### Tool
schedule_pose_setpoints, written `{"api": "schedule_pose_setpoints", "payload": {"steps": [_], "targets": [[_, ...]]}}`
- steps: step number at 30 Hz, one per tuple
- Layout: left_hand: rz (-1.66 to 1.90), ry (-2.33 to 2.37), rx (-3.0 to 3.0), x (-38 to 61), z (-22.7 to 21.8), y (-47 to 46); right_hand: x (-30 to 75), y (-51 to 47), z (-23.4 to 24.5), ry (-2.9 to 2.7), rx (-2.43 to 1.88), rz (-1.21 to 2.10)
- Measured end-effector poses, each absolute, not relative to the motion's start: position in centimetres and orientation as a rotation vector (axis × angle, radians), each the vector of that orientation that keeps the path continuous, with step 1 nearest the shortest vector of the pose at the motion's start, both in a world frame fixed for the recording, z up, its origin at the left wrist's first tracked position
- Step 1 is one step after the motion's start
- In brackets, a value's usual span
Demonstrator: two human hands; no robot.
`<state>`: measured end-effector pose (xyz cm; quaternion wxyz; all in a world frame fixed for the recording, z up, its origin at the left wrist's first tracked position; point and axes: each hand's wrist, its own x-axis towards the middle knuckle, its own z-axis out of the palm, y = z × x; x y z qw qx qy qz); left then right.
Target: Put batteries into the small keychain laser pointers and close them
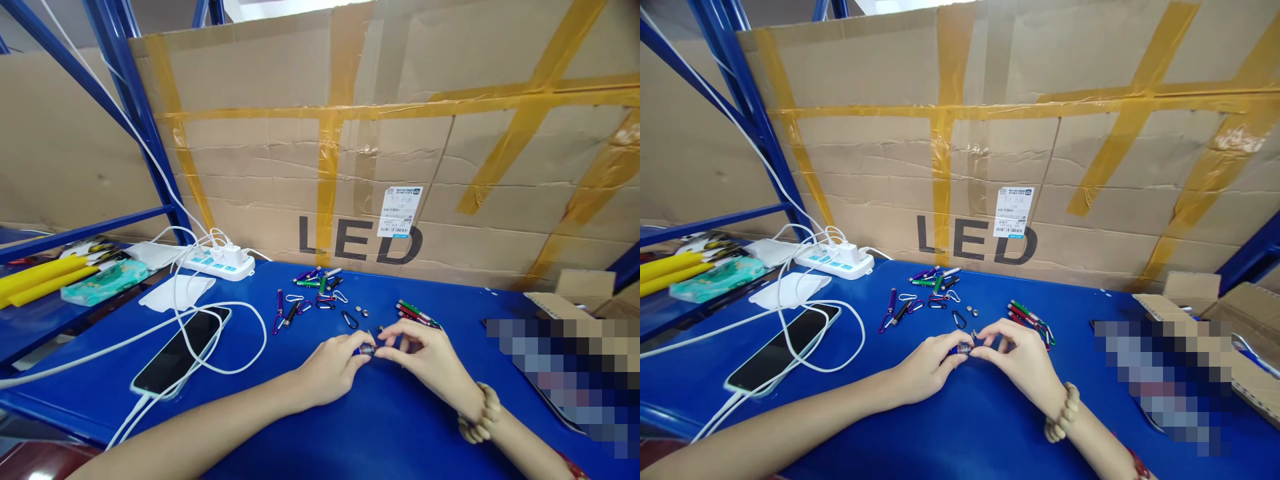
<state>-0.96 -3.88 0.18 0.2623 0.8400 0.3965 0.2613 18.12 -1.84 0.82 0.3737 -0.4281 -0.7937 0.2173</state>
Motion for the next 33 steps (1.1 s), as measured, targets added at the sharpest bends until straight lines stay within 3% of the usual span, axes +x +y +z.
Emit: {"api": "schedule_pose_setpoints", "payload": {"steps": [7,33], "targets": [[0.666,1.095,2.32,-0.9,0.0,-3.8,19.1,-1.8,0.9,-2.302,-0.87,0.248],[0.557,0.903,2.411,-1.6,-0.6,-3.8,18.4,-2.2,-0.4,-2.203,-0.781,0.49]]}}
